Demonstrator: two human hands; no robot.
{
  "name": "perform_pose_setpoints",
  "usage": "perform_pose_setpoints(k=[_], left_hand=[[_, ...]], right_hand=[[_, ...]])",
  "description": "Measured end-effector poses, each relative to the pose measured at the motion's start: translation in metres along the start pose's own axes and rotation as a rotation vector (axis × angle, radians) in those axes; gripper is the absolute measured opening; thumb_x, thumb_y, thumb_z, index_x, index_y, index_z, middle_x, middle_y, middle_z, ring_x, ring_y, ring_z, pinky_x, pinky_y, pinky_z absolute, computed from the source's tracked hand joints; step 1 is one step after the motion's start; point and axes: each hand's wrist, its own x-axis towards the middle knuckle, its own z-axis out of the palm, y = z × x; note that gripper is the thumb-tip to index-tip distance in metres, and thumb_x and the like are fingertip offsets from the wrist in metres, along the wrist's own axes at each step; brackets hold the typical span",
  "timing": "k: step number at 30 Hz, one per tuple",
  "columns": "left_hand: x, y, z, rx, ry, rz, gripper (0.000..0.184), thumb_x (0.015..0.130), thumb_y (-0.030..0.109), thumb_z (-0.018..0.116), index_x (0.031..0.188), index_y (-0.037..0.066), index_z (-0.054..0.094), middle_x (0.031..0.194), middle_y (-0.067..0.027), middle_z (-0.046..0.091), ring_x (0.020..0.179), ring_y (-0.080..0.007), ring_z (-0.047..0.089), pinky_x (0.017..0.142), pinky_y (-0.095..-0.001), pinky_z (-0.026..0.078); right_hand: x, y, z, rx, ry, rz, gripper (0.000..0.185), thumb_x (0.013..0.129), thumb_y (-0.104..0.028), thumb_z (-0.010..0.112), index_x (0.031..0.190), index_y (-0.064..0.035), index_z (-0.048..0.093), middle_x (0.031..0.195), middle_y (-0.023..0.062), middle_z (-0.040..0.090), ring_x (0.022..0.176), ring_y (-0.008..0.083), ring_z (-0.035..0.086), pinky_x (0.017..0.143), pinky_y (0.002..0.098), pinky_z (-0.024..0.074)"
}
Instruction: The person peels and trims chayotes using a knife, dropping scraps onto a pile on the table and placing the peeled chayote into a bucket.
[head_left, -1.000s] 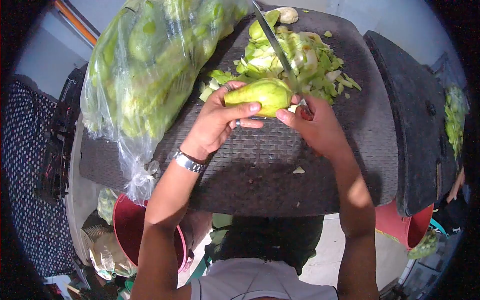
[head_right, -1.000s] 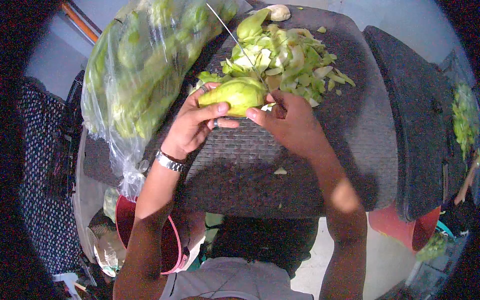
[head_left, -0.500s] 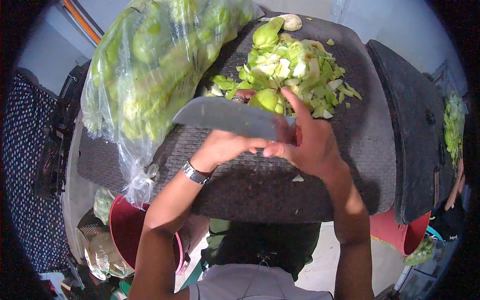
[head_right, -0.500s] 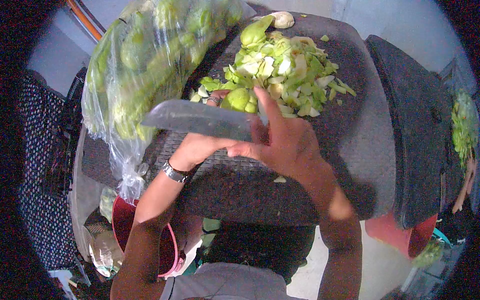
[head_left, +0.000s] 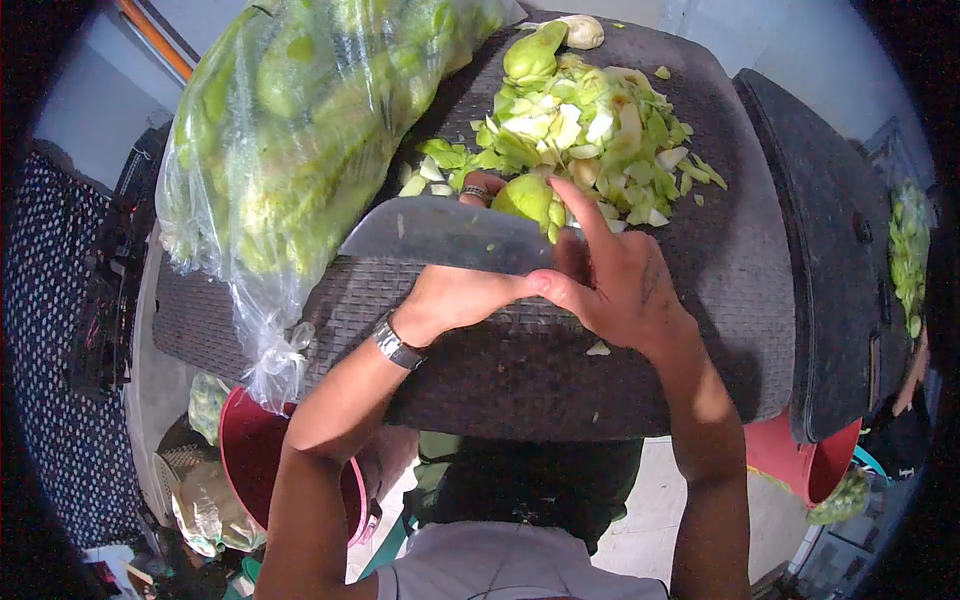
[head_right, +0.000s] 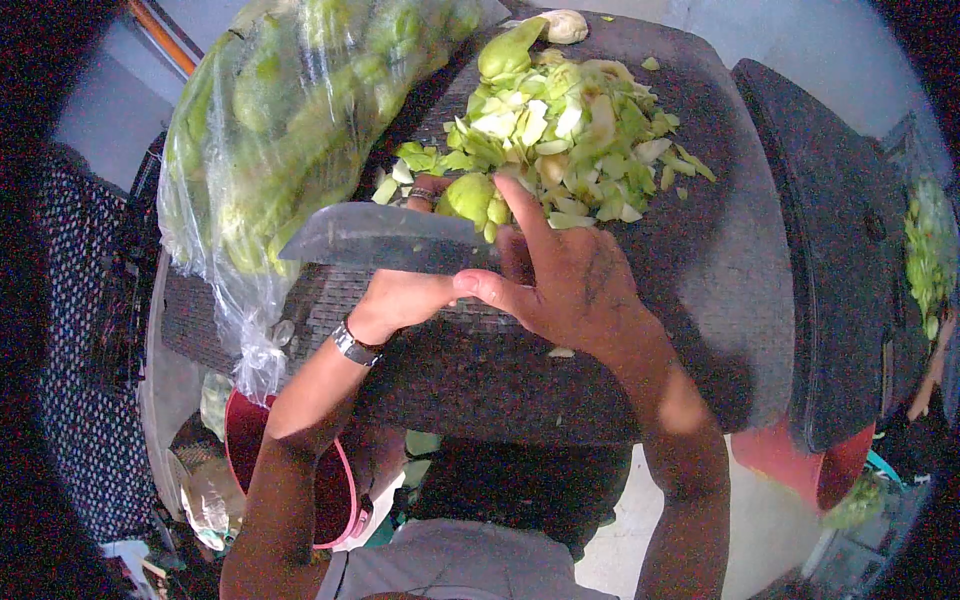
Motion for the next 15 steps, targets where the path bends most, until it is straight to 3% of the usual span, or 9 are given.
perform_pose_setpoints(k=[2,5,8,10,12,13,15], left_hand=[[0.002,0.001,0.000,0.076,0.005,0.089,0.085,0.069,0.022,0.094,0.135,0.004,0.045,0.118,-0.0120,0.062,0.107,-0.0224,0.065,0.093,-0.0391,0.052],[0.004,0.002,-0.003,0.337,-0.163,0.271,0.081,0.065,0.012,0.089,0.133,0.007,0.045,0.118,-0.0124,0.063,0.107,-0.0255,0.066,0.095,-0.0414,0.052],[-0.002,0.023,0.009,0.139,-0.113,0.086,0.079,0.064,0.007,0.084,0.132,0.008,0.043,0.119,-0.0123,0.063,0.110,-0.0267,0.066,0.096,-0.0407,0.052],[-0.001,0.022,0.012,0.048,-0.163,0.147,0.083,0.063,0.011,0.090,0.132,0.009,0.043,0.122,-0.0125,0.064,0.113,-0.0256,0.065,0.098,-0.0397,0.051],[0.002,0.021,0.012,-0.023,-0.179,0.127,0.084,0.062,0.013,0.093,0.132,0.009,0.045,0.124,-0.0125,0.064,0.114,-0.0245,0.065,0.099,-0.0383,0.050],[0.004,0.018,0.006,0.081,-0.168,0.189,0.085,0.063,0.012,0.094,0.134,0.008,0.048,0.122,-0.0084,0.065,0.113,-0.0210,0.064,0.099,-0.0354,0.050],[0.006,0.014,0.005,-0.182,-0.148,0.008,0.083,0.070,0.007,0.090,0.142,0.006,0.048,0.120,-0.0019,0.065,0.110,-0.0155,0.062,0.096,-0.0296,0.050]], right_hand=[[0.000,-0.003,-0.005,0.035,-0.035,0.045,0.088,0.087,-0.051,0.077,0.148,-0.0002,0.038,0.075,0.0110,0.068,0.066,0.0350,0.070,0.064,0.0466,0.0561],[0.001,0.005,-0.004,0.014,0.048,-0.015,0.073,0.093,-0.053,0.070,0.140,0.0000,0.049,0.078,0.0118,0.069,0.068,0.0306,0.071,0.064,0.0432,0.0556],[0.005,0.032,0.005,0.351,0.143,0.099,0.059,0.101,-0.052,0.061,0.127,-0.0001,0.060,0.080,0.0127,0.068,0.074,0.0260,0.071,0.069,0.0401,0.0552],[0.010,0.034,0.001,0.672,0.043,0.286,0.053,0.108,-0.049,0.047,0.123,-0.0008,0.063,0.079,0.0092,0.064,0.073,0.0181,0.061,0.068,0.0352,0.0496],[0.011,0.031,-0.012,0.643,-0.026,0.515,0.053,0.110,-0.050,0.040,0.132,-0.0061,0.060,0.064,0.0003,0.055,0.047,0.0088,0.046,0.049,0.0266,0.0404],[0.009,0.043,-0.009,0.468,0.066,0.403,0.054,0.110,-0.050,0.038,0.132,-0.0063,0.060,0.063,-0.0008,0.053,0.045,0.0087,0.043,0.048,0.0269,0.0386],[0.006,0.063,0.000,0.216,0.196,0.260,0.055,0.110,-0.050,0.037,0.134,-0.0066,0.059,0.062,-0.0027,0.050,0.044,0.0085,0.039,0.047,0.0271,0.0358]])
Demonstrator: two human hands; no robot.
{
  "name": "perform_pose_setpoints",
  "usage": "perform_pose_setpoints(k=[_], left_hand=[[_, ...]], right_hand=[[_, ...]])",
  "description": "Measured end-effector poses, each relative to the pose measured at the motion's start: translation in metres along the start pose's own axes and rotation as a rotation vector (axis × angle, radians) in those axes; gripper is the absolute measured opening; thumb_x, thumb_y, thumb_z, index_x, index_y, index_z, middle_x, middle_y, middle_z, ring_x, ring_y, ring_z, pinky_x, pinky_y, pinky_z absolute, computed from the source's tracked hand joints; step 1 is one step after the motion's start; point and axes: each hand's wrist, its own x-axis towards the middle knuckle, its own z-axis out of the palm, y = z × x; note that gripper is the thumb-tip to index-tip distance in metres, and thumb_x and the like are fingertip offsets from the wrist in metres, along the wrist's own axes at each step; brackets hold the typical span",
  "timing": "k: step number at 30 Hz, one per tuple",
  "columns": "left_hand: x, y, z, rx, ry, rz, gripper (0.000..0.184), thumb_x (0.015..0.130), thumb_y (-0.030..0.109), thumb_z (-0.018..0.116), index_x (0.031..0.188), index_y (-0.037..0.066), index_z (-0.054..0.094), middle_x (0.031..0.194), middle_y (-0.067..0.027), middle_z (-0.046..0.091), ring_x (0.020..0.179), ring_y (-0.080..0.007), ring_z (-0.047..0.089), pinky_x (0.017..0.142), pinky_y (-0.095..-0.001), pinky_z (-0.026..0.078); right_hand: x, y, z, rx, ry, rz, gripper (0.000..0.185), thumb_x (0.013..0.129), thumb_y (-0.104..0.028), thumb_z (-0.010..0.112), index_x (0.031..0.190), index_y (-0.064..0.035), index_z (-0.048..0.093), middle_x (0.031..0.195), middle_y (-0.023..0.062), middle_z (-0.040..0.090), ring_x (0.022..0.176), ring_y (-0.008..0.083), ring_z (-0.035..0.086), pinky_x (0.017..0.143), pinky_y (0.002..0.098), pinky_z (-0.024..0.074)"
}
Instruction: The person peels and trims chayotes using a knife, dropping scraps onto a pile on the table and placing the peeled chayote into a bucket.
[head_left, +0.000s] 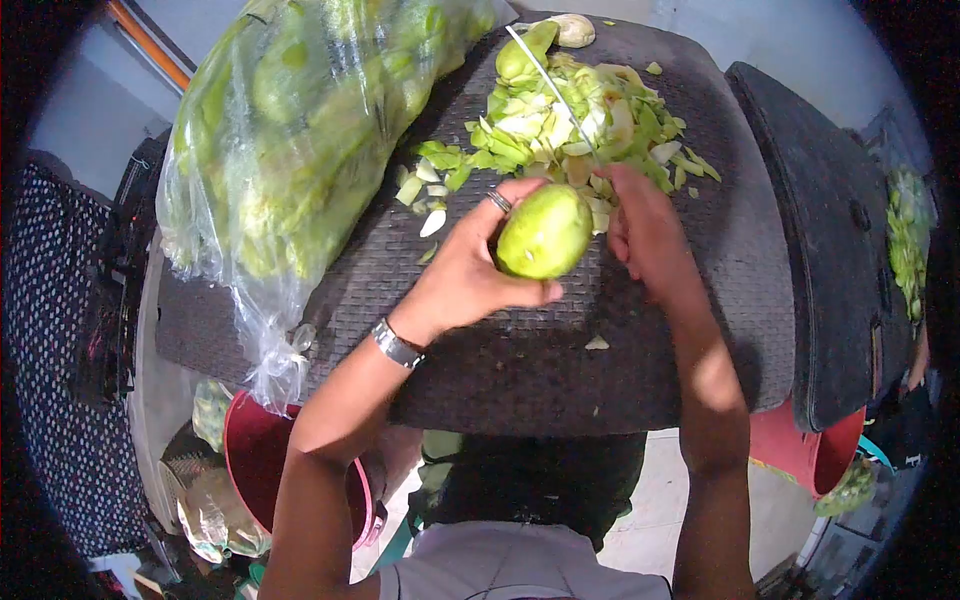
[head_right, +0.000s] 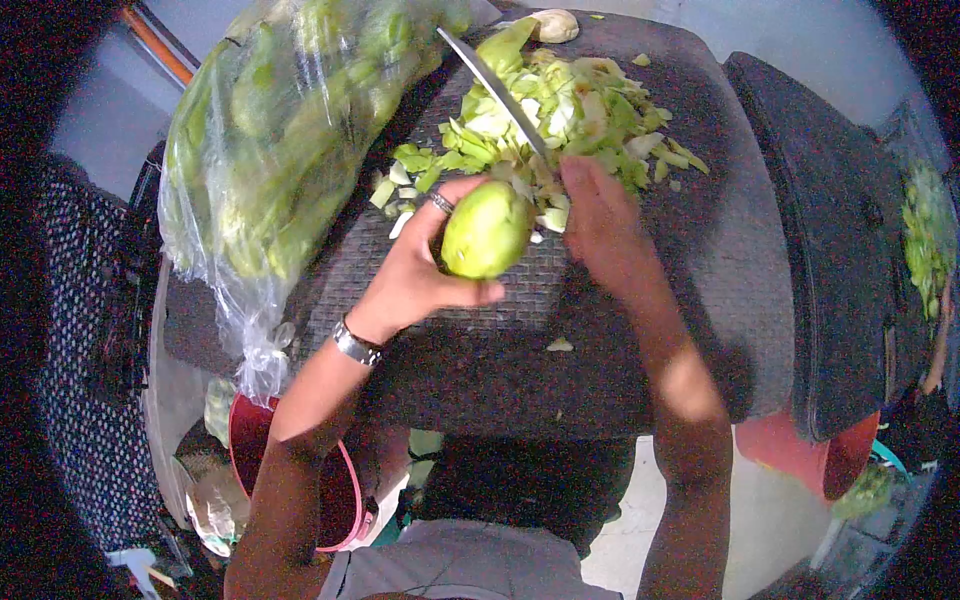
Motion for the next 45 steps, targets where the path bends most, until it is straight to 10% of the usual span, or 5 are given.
perform_pose_setpoints(k=[12,18,26,30,45], left_hand=[[-0.008,-0.016,-0.019,-0.547,0.006,-0.260,0.049,0.086,0.015,0.080,0.128,0.002,0.059,0.087,-0.0052,0.071,0.061,-0.0092,0.064,0.047,-0.0209,0.048],[-0.005,-0.016,-0.033,-0.630,-0.017,-0.336,0.044,0.096,0.025,0.071,0.131,0.001,0.059,0.085,-0.0046,0.071,0.057,-0.0062,0.064,0.047,-0.0171,0.050],[0.001,0.005,-0.029,0.000,-0.354,-0.087,0.091,0.053,0.034,0.094,0.131,0.001,0.061,0.113,-0.0095,0.071,0.094,-0.0190,0.069,0.085,-0.0324,0.057],[-0.002,-0.007,-0.033,-0.372,-0.181,-0.296,0.092,0.058,0.035,0.091,0.135,-0.002,0.057,0.112,-0.0137,0.071,0.089,-0.0207,0.072,0.064,-0.0313,0.062],[0.003,-0.036,-0.024,-1.099,-0.058,-0.440,0.071,0.104,0.065,0.039,0.141,0.007,0.054,0.121,-0.0197,0.071,0.091,-0.0306,0.076,0.064,-0.0356,0.065]], right_hand=[[-0.025,-0.057,0.005,-0.058,-0.182,-0.272,0.096,0.087,-0.066,0.071,0.154,-0.0056,0.040,0.061,0.0026,0.050,0.055,0.0130,0.053,0.054,0.0321,0.0411],[-0.027,-0.066,0.003,-0.187,-0.209,-0.320,0.094,0.084,-0.065,0.074,0.147,-0.0035,0.040,0.094,0.0223,0.070,0.084,0.0435,0.071,0.073,0.0464,0.0569],[-0.009,-0.038,0.010,0.279,-0.248,0.036,0.056,0.109,-0.053,0.043,0.135,-0.0062,0.058,0.070,0.0009,0.056,0.051,0.0080,0.044,0.049,0.0277,0.0347],[-0.003,-0.026,-0.003,0.000,-0.126,0.102,0.047,0.108,-0.043,0.050,0.127,-0.0013,0.059,0.100,0.0238,0.068,0.096,0.0339,0.071,0.080,0.0448,0.0543],[-0.030,-0.069,0.017,-0.245,-0.107,-0.186,0.103,0.079,-0.060,0.081,0.154,-0.0061,0.036,0.081,0.0181,0.070,0.073,0.0382,0.073,0.066,0.0459,0.0573]])
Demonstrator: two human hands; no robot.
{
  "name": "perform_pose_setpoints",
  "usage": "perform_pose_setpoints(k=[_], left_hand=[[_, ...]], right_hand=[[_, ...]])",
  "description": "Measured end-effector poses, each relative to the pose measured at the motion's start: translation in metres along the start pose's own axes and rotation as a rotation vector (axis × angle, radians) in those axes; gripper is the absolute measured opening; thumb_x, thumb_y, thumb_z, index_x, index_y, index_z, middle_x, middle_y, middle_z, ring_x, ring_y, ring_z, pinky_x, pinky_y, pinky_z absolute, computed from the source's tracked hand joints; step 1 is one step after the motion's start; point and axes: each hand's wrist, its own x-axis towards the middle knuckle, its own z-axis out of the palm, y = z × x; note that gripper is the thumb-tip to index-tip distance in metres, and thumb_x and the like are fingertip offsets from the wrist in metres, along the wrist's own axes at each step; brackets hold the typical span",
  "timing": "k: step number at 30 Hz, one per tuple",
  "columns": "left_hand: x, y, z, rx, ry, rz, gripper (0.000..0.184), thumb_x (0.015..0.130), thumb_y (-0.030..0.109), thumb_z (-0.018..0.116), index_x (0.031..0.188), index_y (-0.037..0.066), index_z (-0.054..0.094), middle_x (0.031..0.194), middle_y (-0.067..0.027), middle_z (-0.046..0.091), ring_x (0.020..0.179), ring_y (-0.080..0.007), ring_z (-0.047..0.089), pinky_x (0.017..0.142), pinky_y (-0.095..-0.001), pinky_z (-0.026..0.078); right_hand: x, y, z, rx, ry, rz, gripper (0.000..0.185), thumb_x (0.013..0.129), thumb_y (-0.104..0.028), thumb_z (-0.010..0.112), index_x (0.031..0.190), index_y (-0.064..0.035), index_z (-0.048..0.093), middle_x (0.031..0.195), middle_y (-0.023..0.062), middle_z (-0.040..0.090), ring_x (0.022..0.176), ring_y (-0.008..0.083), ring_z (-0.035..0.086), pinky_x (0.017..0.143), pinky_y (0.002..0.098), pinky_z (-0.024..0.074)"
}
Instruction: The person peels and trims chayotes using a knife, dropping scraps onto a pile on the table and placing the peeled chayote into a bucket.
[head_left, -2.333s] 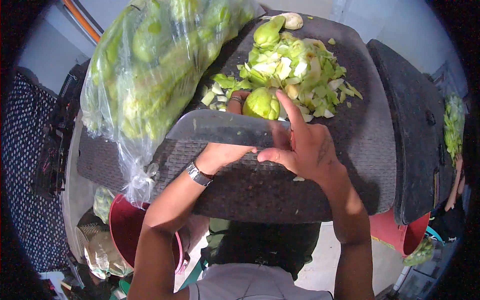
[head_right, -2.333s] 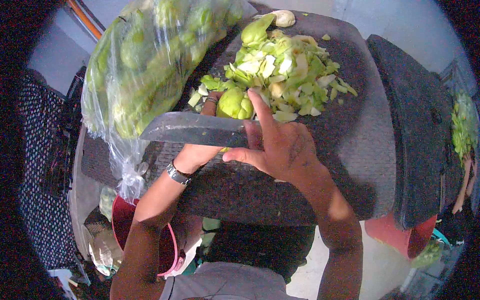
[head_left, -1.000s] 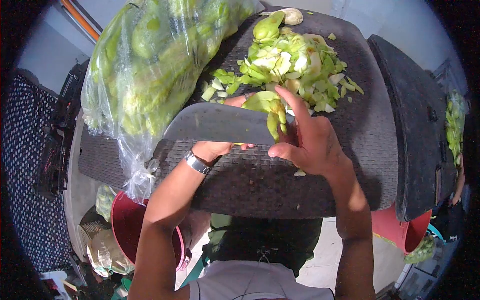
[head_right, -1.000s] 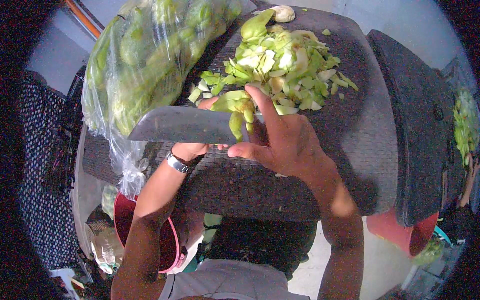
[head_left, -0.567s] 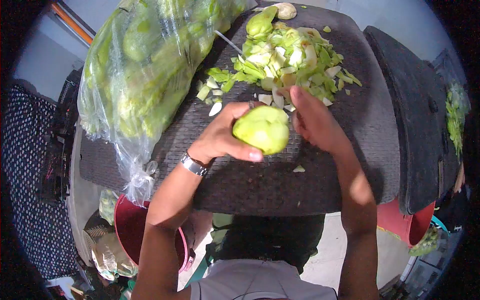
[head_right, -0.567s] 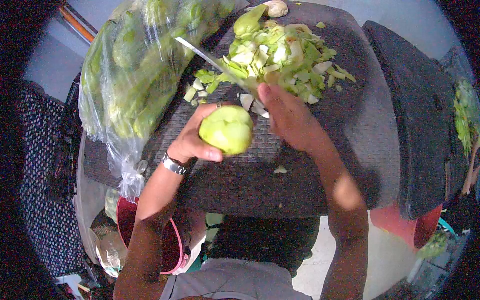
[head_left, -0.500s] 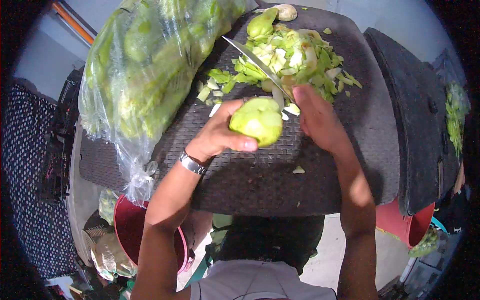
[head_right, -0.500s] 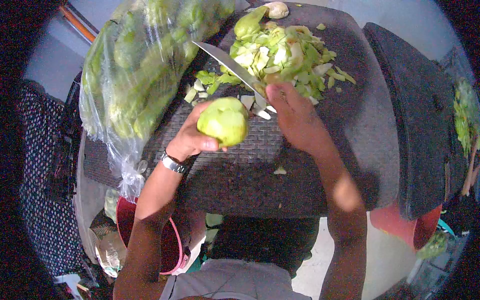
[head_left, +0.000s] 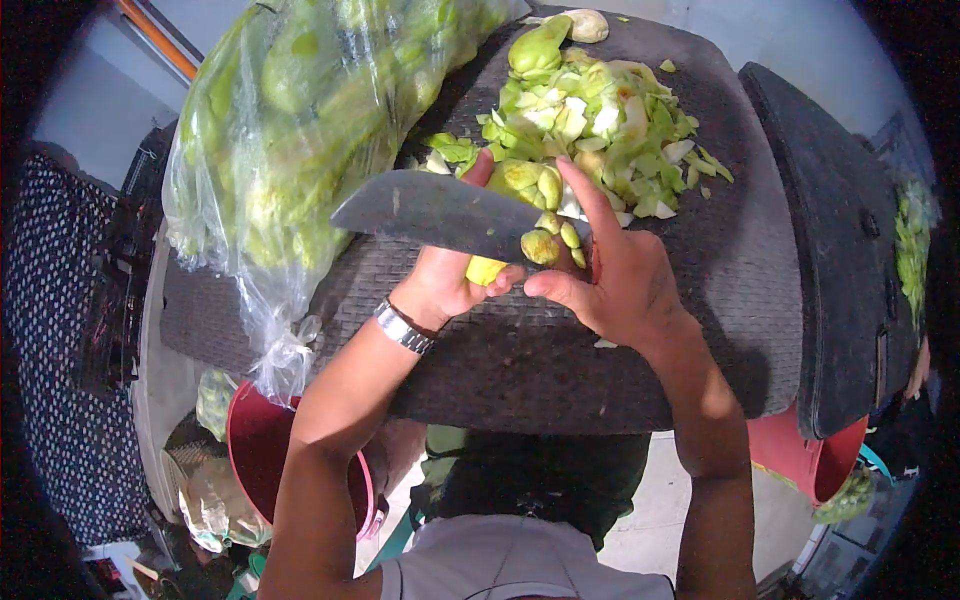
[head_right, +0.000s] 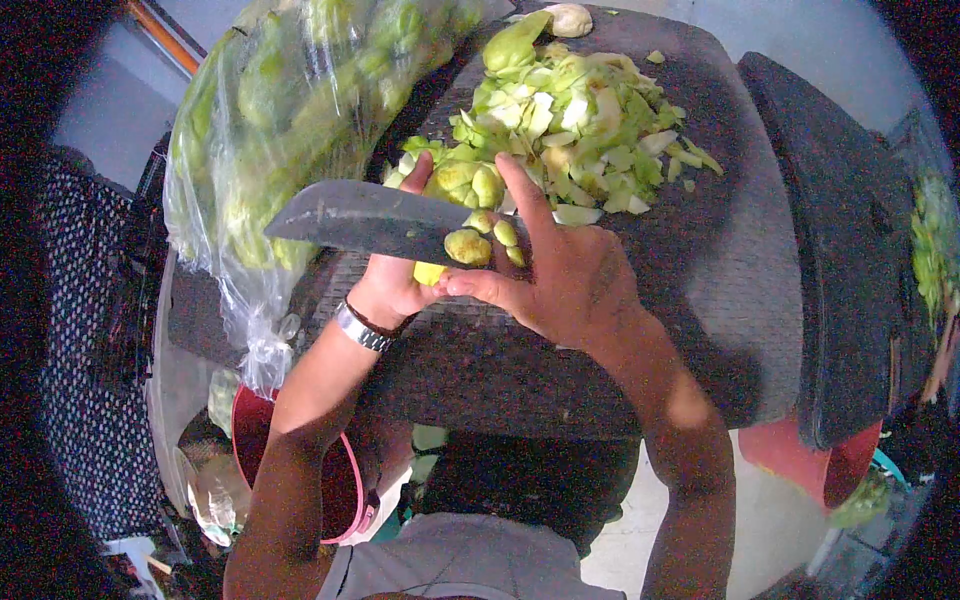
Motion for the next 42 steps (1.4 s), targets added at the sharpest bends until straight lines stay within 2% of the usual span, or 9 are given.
perform_pose_setpoints(k=[5,11,16,22,23,27,30,37,42], left_hand=[[0.005,0.001,0.012,-0.217,-0.170,-0.103,0.067,0.105,0.061,0.042,0.143,0.007,0.053,0.126,-0.0191,0.070,0.107,-0.0337,0.073,0.084,-0.0424,0.065],[0.002,-0.003,0.011,-0.050,-0.075,-0.062,0.067,0.104,0.061,0.045,0.139,0.005,0.055,0.117,-0.0184,0.073,0.086,-0.0276,0.076,0.059,-0.0318,0.065],[-0.001,0.001,0.011,0.174,0.041,-0.024,0.066,0.104,0.062,0.045,0.127,0.003,0.061,0.099,-0.0179,0.076,0.056,-0.0197,0.072,0.035,-0.0215,0.053],[-0.009,-0.004,0.017,0.334,0.179,0.025,0.068,0.104,0.064,0.042,0.120,0.002,0.063,0.088,-0.0139,0.074,0.048,-0.0167,0.065,0.032,-0.0210,0.046],[-0.010,-0.002,0.021,0.369,0.222,0.017,0.062,0.104,0.060,0.048,0.101,0.001,0.068,0.071,-0.0097,0.068,0.039,-0.0153,0.055,0.032,-0.0256,0.042],[-0.015,0.000,0.042,0.590,0.164,0.003,0.067,0.104,0.066,0.043,0.112,0.002,0.063,0.073,-0.0084,0.067,0.040,-0.0149,0.055,0.033,-0.0257,0.042],[-0.010,-0.002,0.043,0.504,0.153,-0.041,0.082,0.100,0.076,0.033,0.124,0.003,0.061,0.079,-0.0175,0.070,0.040,-0.0190,0.056,0.031,-0.0255,0.041],[-0.003,0.005,0.025,0.297,0.170,0.017,0.073,0.102,0.072,0.038,0.120,0.005,0.062,0.084,-0.0117,0.071,0.049,-0.0172,0.062,0.038,-0.0252,0.047],[-0.003,0.007,0.020,0.211,0.169,0.041,0.070,0.102,0.071,0.038,0.115,0.007,0.063,0.083,-0.0094,0.071,0.054,-0.0166,0.066,0.038,-0.0240,0.048]], right_hand=[[-0.002,0.004,0.006,-0.023,0.050,-0.143,0.110,0.078,-0.050,0.085,0.159,-0.0048,0.027,0.076,0.0169,0.070,0.076,0.0365,0.075,0.068,0.0418,0.0576],[0.000,0.006,0.006,-0.114,0.050,-0.157,0.111,0.078,-0.064,0.080,0.155,-0.0016,0.030,0.092,0.0217,0.073,0.075,0.0407,0.074,0.065,0.0475,0.0598],[0.000,0.004,-0.006,-0.025,-0.027,-0.127,0.093,0.084,-0.045,0.082,0.154,-0.0044,0.036,0.085,0.0196,0.072,0.077,0.0388,0.074,0.069,0.0430,0.0572],[0.001,0.013,-0.004,0.054,0.004,-0.173,0.081,0.086,-0.051,0.078,0.145,-0.0053,0.044,0.089,0.0225,0.072,0.080,0.0442,0.073,0.070,0.0488,0.0575],[0.002,0.014,-0.005,0.075,-0.003,-0.153,0.080,0.086,-0.055,0.077,0.142,-0.0061,0.046,0.090,0.0237,0.072,0.081,0.0461,0.073,0.071,0.0518,0.0584],[0.009,0.026,-0.006,0.237,-0.001,0.088,0.056,0.097,-0.045,0.067,0.134,-0.0057,0.052,0.098,0.0257,0.071,0.093,0.0448,0.071,0.080,0.0495,0.0568],[0.017,0.049,-0.013,0.310,0.036,0.264,0.045,0.103,-0.040,0.059,0.131,-0.0051,0.055,0.104,0.0269,0.070,0.102,0.0440,0.069,0.087,0.0497,0.0541],[0.019,0.059,-0.001,0.281,0.132,0.419,0.057,0.103,-0.047,0.057,0.138,-0.0022,0.052,0.101,0.0268,0.070,0.098,0.0387,0.070,0.085,0.0460,0.0539],[0.009,0.009,-0.010,0.208,-0.031,0.258,0.078,0.093,-0.056,0.068,0.145,-0.0028,0.044,0.086,0.0249,0.069,0.082,0.0403,0.073,0.073,0.0468,0.0565]])
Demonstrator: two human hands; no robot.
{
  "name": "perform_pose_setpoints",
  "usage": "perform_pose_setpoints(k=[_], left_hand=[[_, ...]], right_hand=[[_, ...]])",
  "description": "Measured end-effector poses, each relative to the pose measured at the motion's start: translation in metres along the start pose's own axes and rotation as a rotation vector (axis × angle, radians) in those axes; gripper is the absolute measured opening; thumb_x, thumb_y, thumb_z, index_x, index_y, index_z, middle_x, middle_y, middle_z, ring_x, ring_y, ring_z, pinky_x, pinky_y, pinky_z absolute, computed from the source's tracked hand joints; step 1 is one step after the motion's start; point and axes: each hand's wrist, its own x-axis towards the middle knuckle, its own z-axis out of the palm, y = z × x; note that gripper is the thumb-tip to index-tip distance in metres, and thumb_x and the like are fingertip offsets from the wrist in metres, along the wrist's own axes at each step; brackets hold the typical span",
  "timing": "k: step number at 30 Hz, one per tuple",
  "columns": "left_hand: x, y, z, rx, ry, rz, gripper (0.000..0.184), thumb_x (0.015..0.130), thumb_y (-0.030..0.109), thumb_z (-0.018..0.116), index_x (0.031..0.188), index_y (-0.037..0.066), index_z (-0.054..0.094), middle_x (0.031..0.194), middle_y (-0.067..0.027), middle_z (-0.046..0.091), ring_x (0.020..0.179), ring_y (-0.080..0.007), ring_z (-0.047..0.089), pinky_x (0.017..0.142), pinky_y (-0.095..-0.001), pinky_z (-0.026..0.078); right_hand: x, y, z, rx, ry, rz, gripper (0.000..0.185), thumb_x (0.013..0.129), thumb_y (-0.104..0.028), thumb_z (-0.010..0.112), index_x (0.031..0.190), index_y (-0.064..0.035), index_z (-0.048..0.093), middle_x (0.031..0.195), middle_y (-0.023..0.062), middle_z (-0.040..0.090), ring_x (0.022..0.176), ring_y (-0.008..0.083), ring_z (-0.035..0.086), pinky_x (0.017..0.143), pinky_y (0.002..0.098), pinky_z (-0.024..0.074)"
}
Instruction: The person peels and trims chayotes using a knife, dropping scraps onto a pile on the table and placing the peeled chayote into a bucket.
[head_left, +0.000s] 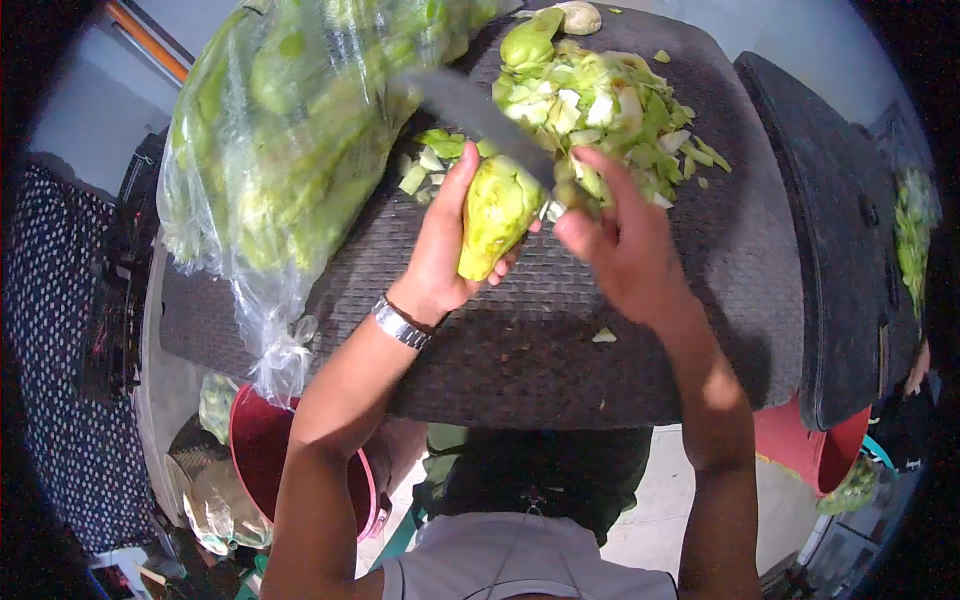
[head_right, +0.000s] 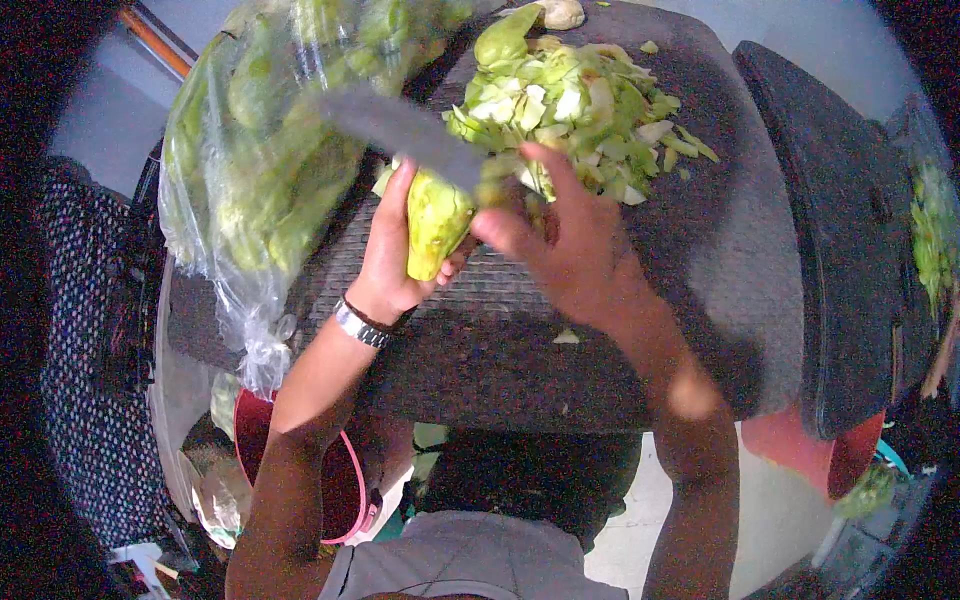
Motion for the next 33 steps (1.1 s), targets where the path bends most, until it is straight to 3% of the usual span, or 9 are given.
perform_pose_setpoints(k=[2,5,7,13,18,22,26,29,33], left_hand=[[0.001,-0.009,-0.001,-0.043,0.113,0.032,0.069,0.102,0.071,0.039,0.114,0.007,0.063,0.082,-0.0081,0.071,0.054,-0.0163,0.066,0.038,-0.0236,0.048],[0.006,-0.014,0.015,-0.147,0.131,0.070,0.065,0.101,0.068,0.044,0.126,0.010,0.061,0.104,-0.0088,0.072,0.078,-0.0193,0.069,0.058,-0.0297,0.056],[0.003,-0.014,0.030,-0.162,0.171,0.064,0.066,0.102,0.069,0.041,0.119,0.008,0.062,0.089,-0.0080,0.072,0.054,-0.0148,0.066,0.038,-0.0232,0.048],[-0.008,-0.020,0.011,-0.092,0.052,0.007,0.068,0.104,0.066,0.034,0.120,0.005,0.061,0.086,-0.0101,0.070,0.047,-0.0176,0.062,0.035,-0.0247,0.047],[-0.008,-0.015,0.008,0.051,-0.122,0.014,0.079,0.100,0.074,0.036,0.123,0.003,0.061,0.088,-0.0173,0.071,0.046,-0.0187,0.061,0.037,-0.0270,0.047],[-0.004,-0.010,0.021,0.075,-0.008,0.053,0.075,0.101,0.072,0.037,0.123,0.005,0.061,0.089,-0.0158,0.072,0.051,-0.0176,0.062,0.042,-0.0260,0.050],[0.000,-0.010,0.015,0.111,0.018,0.065,0.069,0.102,0.069,0.040,0.120,0.006,0.062,0.089,-0.0117,0.072,0.058,-0.0156,0.064,0.044,-0.0247,0.050],[0.001,-0.013,0.007,0.113,0.091,0.043,0.067,0.104,0.066,0.037,0.126,0.007,0.061,0.101,-0.0103,0.072,0.066,-0.0175,0.066,0.047,-0.0268,0.051],[0.007,-0.021,0.007,0.025,0.146,0.073,0.060,0.107,0.056,0.039,0.133,0.006,0.059,0.113,-0.0101,0.072,0.090,-0.0204,0.071,0.059,-0.0301,0.059]], right_hand=[[-0.008,-0.013,0.004,-0.062,-0.079,-0.057,0.086,0.090,-0.059,0.071,0.149,-0.0045,0.038,0.079,0.0231,0.069,0.075,0.0413,0.073,0.069,0.0492,0.0568],[-0.009,0.008,0.024,-0.058,-0.002,-0.267,0.094,0.089,-0.055,0.074,0.152,-0.0009,0.031,0.076,0.0216,0.068,0.071,0.0422,0.072,0.066,0.0510,0.0570],[-0.008,0.014,0.027,-0.109,0.063,-0.385,0.095,0.089,-0.054,0.075,0.150,0.0039,0.031,0.075,0.0211,0.068,0.068,0.0410,0.072,0.062,0.0490,0.0569],[-0.003,0.012,0.018,-0.091,0.074,-0.339,0.078,0.093,-0.050,0.072,0.145,-0.0007,0.043,0.082,0.0214,0.070,0.078,0.0418,0.073,0.070,0.0491,0.0573],[0.017,0.025,-0.009,0.075,-0.053,0.130,0.051,0.103,-0.035,0.061,0.145,-0.0088,0.049,0.102,0.0253,0.071,0.103,0.0388,0.069,0.086,0.0472,0.0550],[0.020,0.063,-0.010,-0.223,0.047,0.002,0.053,0.103,-0.038,0.061,0.146,-0.0098,0.048,0.104,0.0284,0.069,0.102,0.0403,0.068,0.084,0.0466,0.0548],[0.012,0.020,0.005,0.048,0.219,0.162,0.067,0.095,-0.045,0.069,0.146,-0.0070,0.047,0.093,0.0272,0.070,0.087,0.0400,0.071,0.078,0.0490,0.0563],[0.000,0.001,0.007,0.035,0.109,0.082,0.087,0.087,-0.055,0.076,0.147,-0.0023,0.043,0.081,0.0233,0.070,0.073,0.0411,0.072,0.070,0.0503,0.0575],[-0.010,-0.005,0.011,-0.255,0.032,-0.238,0.101,0.081,-0.061,0.079,0.152,-0.0027,0.035,0.077,0.0200,0.071,0.073,0.0416,0.074,0.066,0.0503,0.0593]])
